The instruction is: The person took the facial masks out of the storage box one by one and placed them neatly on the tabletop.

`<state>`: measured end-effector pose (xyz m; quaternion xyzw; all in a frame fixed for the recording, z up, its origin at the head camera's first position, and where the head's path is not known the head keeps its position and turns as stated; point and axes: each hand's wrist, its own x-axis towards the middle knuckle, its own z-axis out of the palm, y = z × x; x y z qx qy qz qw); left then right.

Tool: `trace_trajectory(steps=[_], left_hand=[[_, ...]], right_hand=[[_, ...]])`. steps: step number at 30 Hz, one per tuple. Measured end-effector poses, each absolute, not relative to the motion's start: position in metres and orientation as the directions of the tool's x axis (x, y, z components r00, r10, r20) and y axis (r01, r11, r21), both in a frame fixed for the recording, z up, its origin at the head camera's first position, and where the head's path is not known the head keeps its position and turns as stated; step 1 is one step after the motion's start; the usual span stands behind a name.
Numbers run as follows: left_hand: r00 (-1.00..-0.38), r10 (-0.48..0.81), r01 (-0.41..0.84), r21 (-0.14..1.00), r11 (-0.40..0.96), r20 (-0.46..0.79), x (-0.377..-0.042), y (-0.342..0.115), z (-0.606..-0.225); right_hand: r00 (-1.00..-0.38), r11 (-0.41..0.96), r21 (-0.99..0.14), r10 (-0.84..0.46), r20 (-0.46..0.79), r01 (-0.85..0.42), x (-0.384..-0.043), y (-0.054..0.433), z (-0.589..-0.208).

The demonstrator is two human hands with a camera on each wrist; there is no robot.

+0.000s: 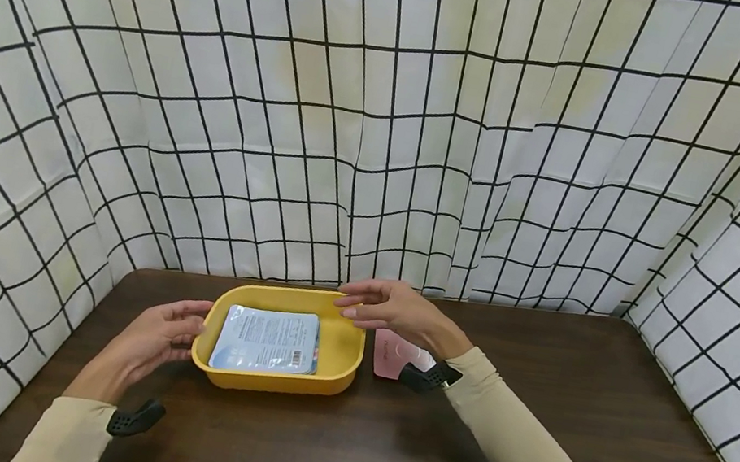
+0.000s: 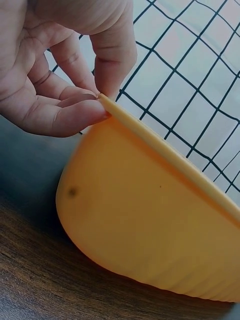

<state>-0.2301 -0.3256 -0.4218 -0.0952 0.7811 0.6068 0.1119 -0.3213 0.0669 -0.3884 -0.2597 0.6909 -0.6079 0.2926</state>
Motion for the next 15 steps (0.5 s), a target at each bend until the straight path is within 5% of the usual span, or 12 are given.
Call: trace_trajectory(steps=[15], left_hand=[[-0.960, -0.014, -0.273, 0.928, 0.254, -0.279, -0.228, -0.325, -0.419]], right_hand=[[-0.649, 0.178, -0.982, -0.755, -0.094, -0.065, -0.324, 0.037, -0.392]])
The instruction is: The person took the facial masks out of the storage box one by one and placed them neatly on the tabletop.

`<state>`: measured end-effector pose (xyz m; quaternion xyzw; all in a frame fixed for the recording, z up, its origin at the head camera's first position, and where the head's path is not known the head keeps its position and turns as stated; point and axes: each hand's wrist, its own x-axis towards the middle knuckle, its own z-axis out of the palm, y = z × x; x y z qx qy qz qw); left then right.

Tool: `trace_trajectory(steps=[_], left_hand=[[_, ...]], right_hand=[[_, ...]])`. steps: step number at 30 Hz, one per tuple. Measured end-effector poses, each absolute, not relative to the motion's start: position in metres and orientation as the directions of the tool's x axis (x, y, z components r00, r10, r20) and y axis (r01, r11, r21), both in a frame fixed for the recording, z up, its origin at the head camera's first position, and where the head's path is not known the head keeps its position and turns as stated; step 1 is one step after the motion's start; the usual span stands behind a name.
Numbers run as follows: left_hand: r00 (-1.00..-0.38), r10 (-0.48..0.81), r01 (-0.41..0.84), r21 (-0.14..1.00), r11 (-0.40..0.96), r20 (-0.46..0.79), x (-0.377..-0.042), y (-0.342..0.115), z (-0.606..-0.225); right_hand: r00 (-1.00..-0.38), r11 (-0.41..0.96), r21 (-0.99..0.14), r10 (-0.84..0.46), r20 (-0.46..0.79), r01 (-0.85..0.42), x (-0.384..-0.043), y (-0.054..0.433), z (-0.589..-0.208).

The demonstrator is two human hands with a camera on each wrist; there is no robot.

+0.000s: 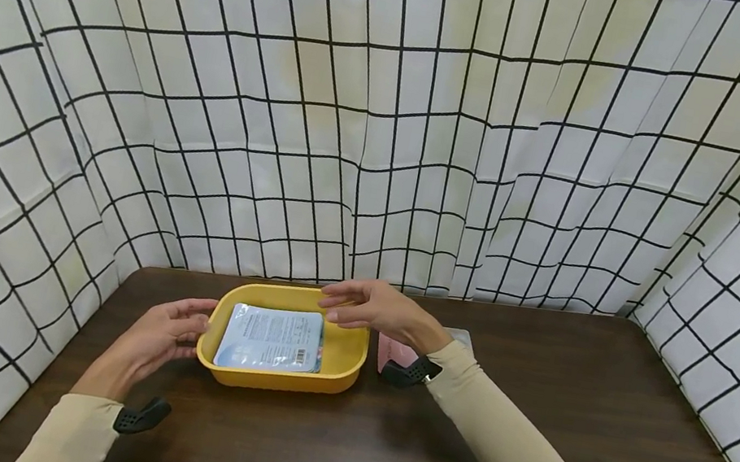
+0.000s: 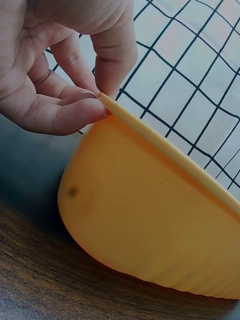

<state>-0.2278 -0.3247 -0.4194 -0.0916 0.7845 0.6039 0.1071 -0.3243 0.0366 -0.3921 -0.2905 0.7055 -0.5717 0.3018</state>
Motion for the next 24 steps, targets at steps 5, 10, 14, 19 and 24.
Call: trace_trajectory(steps=[5, 10, 14, 19, 24], left_hand=[[-0.961, -0.024, -0.270, 0.926, 0.264, -0.274, -0.226, -0.323, -0.418], [-0.962, -0.030, -0.269, 0.927, 0.262, -0.271, -0.227, -0.322, -0.418], [-0.963, -0.028, -0.264, 0.926, 0.269, -0.267, -0.228, -0.322, -0.419], [-0.964, -0.030, -0.262, 0.925, 0.274, -0.264, -0.227, -0.322, -0.420], [-0.971, -0.013, -0.235, 0.931, 0.280, -0.241, -0.225, -0.322, -0.420]], right_hand=[[-0.642, 0.182, -0.981, -0.760, -0.100, -0.063, -0.324, 0.027, -0.393], [-0.626, 0.191, -0.979, -0.773, -0.104, -0.073, -0.324, 0.015, -0.395], [-0.621, 0.199, -0.978, -0.776, -0.114, -0.069, -0.324, 0.005, -0.398], [-0.622, 0.232, -0.972, -0.768, -0.152, -0.049, -0.324, -0.004, -0.402], [-0.639, 0.283, -0.958, -0.745, -0.189, -0.046, -0.323, -0.010, -0.404]])
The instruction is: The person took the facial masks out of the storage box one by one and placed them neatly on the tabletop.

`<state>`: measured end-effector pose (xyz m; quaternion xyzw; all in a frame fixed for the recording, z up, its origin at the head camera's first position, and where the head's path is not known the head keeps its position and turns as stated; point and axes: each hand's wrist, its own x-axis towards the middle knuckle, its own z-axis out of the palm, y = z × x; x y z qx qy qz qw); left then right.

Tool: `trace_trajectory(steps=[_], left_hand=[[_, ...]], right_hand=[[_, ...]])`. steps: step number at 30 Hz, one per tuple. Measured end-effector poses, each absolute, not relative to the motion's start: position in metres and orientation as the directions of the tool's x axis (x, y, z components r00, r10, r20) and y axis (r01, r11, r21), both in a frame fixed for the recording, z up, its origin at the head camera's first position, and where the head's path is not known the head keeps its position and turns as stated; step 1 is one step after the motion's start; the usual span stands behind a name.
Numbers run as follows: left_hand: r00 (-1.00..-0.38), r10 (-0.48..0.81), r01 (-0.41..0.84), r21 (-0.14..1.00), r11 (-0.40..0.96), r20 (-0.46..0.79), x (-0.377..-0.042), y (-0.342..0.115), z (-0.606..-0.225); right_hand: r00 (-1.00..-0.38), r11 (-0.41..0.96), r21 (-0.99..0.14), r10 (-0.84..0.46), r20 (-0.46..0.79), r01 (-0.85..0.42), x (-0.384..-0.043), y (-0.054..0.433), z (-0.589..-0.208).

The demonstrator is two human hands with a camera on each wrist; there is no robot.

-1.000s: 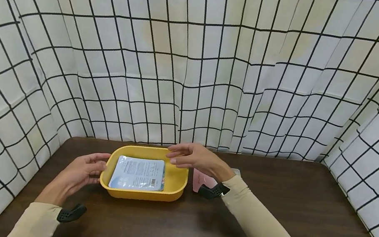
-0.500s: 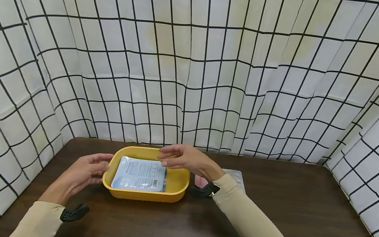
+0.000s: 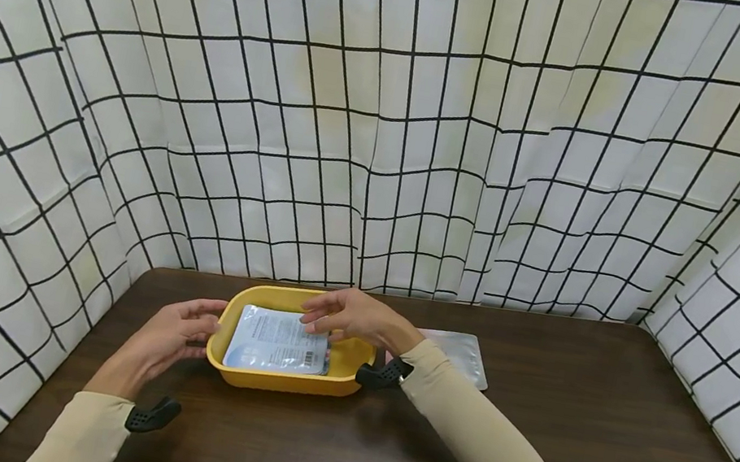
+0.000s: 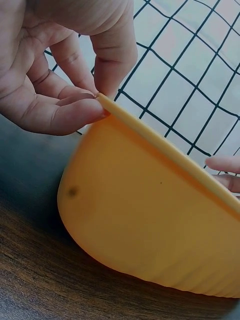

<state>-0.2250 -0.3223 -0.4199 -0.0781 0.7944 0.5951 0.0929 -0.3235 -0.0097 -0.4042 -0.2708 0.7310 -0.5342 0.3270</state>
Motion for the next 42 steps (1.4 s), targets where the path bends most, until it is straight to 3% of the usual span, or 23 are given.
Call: trace_trajectory(steps=[11, 29, 34, 42], left_hand=[[-0.967, -0.029, -0.250, 0.927, 0.278, -0.252, -0.225, -0.319, -0.420], [-0.967, -0.032, -0.252, 0.925, 0.286, -0.253, -0.226, -0.320, -0.419], [-0.966, -0.031, -0.253, 0.926, 0.281, -0.255, -0.225, -0.321, -0.420], [-0.967, -0.027, -0.252, 0.929, 0.273, -0.254, -0.226, -0.322, -0.419]], right_hand=[[-0.659, 0.296, -0.955, -0.719, -0.220, -0.003, -0.320, -0.016, -0.408], [-0.686, 0.257, -0.966, -0.707, -0.172, -0.023, -0.318, -0.016, -0.410], [-0.728, 0.233, -0.972, -0.673, -0.131, -0.040, -0.314, -0.015, -0.410], [-0.842, 0.101, -0.994, -0.533, -0.083, 0.034, -0.306, -0.022, -0.414]])
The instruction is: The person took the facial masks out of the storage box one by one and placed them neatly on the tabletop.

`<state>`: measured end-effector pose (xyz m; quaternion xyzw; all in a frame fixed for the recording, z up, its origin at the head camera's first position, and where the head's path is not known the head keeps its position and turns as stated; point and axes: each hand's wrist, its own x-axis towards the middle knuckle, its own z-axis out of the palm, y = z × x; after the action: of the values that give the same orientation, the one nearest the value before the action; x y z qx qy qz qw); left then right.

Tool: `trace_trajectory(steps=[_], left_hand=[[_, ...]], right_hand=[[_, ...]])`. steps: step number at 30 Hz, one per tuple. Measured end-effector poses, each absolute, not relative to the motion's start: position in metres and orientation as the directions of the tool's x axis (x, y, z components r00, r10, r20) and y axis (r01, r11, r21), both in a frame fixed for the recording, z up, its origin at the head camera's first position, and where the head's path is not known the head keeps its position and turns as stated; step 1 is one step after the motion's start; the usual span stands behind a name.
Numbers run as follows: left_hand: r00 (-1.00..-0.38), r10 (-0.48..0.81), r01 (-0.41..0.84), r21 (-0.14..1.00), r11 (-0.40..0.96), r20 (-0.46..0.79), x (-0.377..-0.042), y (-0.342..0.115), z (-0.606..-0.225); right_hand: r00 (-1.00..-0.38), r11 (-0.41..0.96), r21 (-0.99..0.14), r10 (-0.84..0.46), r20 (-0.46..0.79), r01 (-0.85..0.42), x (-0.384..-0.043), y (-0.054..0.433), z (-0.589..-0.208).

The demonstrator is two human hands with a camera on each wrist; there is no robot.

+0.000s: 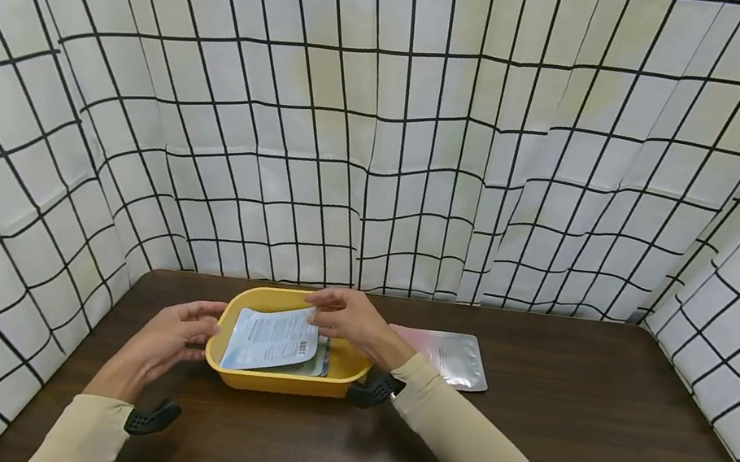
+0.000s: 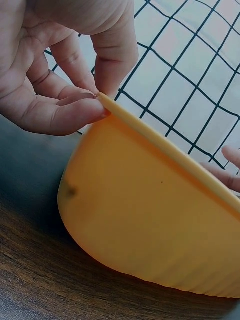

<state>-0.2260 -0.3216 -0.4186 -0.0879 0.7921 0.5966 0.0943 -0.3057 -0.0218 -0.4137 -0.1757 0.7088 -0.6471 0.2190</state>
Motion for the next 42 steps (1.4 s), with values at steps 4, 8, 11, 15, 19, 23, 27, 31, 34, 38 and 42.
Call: trace_trajectory(steps=[4, 8, 11, 15, 19, 23, 27, 31, 34, 38, 42], left_hand=[[-0.966, -0.025, -0.253, 0.927, 0.276, -0.256, -0.226, -0.322, -0.419], [-0.965, -0.028, -0.257, 0.926, 0.277, -0.259, -0.226, -0.321, -0.419], [-0.965, -0.032, -0.259, 0.926, 0.276, -0.260, -0.226, -0.321, -0.419], [-0.965, -0.033, -0.258, 0.926, 0.276, -0.259, -0.227, -0.321, -0.418], [-0.965, -0.029, -0.257, 0.926, 0.275, -0.259, -0.227, -0.321, -0.418], [-0.966, -0.025, -0.255, 0.927, 0.276, -0.259, -0.227, -0.321, -0.418], [-0.966, -0.024, -0.255, 0.927, 0.274, -0.258, -0.227, -0.322, -0.418], [-0.965, -0.026, -0.256, 0.927, 0.275, -0.259, -0.227, -0.322, -0.419], [-0.965, -0.024, -0.259, 0.926, 0.274, -0.262, -0.227, -0.322, -0.419], [-0.965, -0.021, -0.259, 0.928, 0.269, -0.263, -0.226, -0.322, -0.418], [-0.965, -0.021, -0.256, 0.928, 0.270, -0.260, -0.226, -0.322, -0.418]], right_hand=[[-0.900, 0.038, -0.998, -0.430, -0.066, 0.055, -0.297, -0.027, -0.415], [-0.920, 0.004, -0.998, -0.388, -0.056, 0.059, -0.290, -0.031, -0.414], [-0.920, 0.006, -0.997, -0.385, -0.078, 0.082, -0.287, -0.033, -0.413], [-0.922, 0.016, -0.994, -0.372, -0.109, 0.111, -0.286, -0.034, -0.413], [-0.912, 0.031, -0.989, -0.383, -0.144, 0.142, -0.287, -0.033, -0.414], [-0.881, 0.047, -0.982, -0.435, -0.187, 0.185, -0.287, -0.032, -0.414], [-0.841, 0.072, -0.975, -0.496, -0.216, 0.208, -0.285, -0.031, -0.413], [-0.817, 0.115, -0.974, -0.530, -0.228, 0.197, -0.283, -0.032, -0.414], [-0.810, 0.134, -0.975, -0.542, -0.224, 0.180, -0.282, -0.033, -0.417], [-0.805, 0.147, -0.975, -0.550, -0.223, 0.169, -0.282, -0.032, -0.417], [-0.816, 0.155, -0.975, -0.536, -0.217, 0.157, -0.283, -0.031, -0.415]])
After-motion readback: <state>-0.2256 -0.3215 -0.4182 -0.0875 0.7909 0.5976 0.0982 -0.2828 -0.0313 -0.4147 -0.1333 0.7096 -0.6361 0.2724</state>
